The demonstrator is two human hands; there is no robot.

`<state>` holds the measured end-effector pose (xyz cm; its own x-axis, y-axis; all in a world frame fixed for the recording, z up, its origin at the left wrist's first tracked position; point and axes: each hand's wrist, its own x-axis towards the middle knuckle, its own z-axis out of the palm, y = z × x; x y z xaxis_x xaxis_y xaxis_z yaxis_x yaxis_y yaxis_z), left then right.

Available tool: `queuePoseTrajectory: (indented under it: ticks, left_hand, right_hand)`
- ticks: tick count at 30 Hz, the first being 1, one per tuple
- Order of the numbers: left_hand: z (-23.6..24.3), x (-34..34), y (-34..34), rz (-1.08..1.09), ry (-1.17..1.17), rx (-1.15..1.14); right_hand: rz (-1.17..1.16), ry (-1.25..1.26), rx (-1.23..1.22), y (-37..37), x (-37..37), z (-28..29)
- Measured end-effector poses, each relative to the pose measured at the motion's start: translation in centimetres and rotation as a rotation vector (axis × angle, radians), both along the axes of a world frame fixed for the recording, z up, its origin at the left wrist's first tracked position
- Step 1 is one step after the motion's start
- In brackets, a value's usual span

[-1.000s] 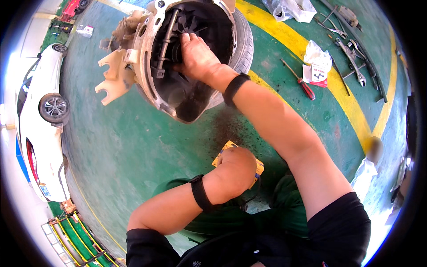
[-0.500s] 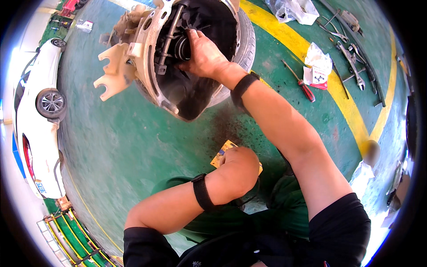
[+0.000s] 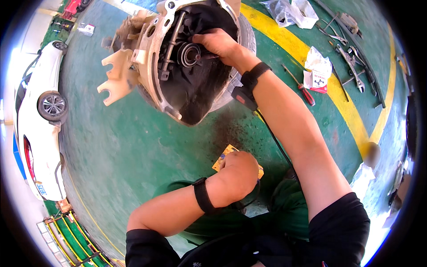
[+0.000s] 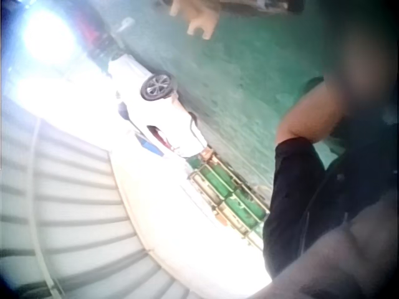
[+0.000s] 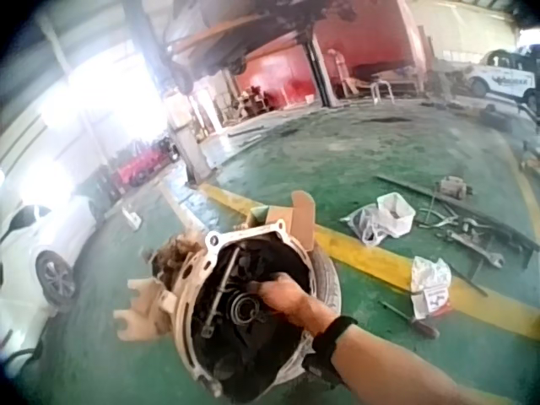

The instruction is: The person removes a metal part from inside a transmission housing, scrapes the interior using a screwdriver, and installs a new bearing onto the central shaft.

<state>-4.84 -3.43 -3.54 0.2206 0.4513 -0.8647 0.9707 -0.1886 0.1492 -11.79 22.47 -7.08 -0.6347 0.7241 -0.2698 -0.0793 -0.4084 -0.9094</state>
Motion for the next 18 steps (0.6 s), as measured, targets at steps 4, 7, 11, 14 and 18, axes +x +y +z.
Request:
queuePoseTrajectory:
  ticks: [4,7,11,14,18]
  left_hand:
    - [-0.2,-0.7,-0.1,0.020,-0.024,-0.053]
    - [-0.7,-1.9,-1.8,-0.015,-0.092,0.148]
    - [-0.9,-1.8,-2.1,0.007,-0.034,0.177]
    - [-0.3,-1.5,-1.1,-0.002,-0.018,0.102]
    - [0.2,-1.1,-0.2,-0.014,0.024,-0.010]
  right_hand:
    - [-0.029,-0.038,0.080,1.1,-0.8,-0.1]
    - [-0.065,-0.236,0.363,2.1,-1.5,-0.5]
    - [-0.104,-0.425,0.595,1.0,-1.3,0.8]
    - [-0.141,-0.426,0.636,1.0,-1.5,0.2]
    - [-0.171,-0.460,0.677,0.8,-1.8,-0.2]
